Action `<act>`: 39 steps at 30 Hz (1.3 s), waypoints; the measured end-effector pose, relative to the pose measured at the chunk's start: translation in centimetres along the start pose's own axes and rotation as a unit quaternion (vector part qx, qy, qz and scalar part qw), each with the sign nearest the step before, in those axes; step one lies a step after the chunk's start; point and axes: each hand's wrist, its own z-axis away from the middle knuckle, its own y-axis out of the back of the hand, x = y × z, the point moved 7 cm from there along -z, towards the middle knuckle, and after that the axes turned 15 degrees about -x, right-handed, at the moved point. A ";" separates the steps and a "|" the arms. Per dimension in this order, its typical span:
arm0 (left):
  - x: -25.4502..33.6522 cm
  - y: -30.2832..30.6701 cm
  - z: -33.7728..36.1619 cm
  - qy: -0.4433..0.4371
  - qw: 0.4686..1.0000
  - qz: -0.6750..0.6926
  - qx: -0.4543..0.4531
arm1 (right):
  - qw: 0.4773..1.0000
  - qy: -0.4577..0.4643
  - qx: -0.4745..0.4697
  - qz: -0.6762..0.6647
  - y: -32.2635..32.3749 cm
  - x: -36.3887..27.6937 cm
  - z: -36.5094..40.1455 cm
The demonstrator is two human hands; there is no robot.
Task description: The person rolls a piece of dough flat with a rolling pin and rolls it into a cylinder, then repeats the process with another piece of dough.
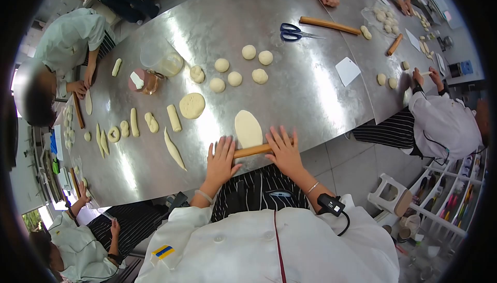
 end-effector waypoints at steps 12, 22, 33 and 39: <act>2.5 0.1 4.5 -0.061 0.996 -0.013 0.067 | 0.993 0.076 0.034 -0.082 -0.4 0.4 4.0; -0.1 1.5 -0.3 0.008 0.995 0.014 0.097 | 0.997 0.013 0.072 -0.018 1.6 2.1 -1.8; 0.9 -1.8 0.3 0.098 0.993 0.051 0.046 | 0.997 -0.030 -0.039 -0.056 -1.2 0.6 -0.5; -0.6 -0.4 -2.3 0.103 0.992 0.040 0.064 | 0.998 -0.054 -0.033 -0.031 -0.4 0.3 -2.5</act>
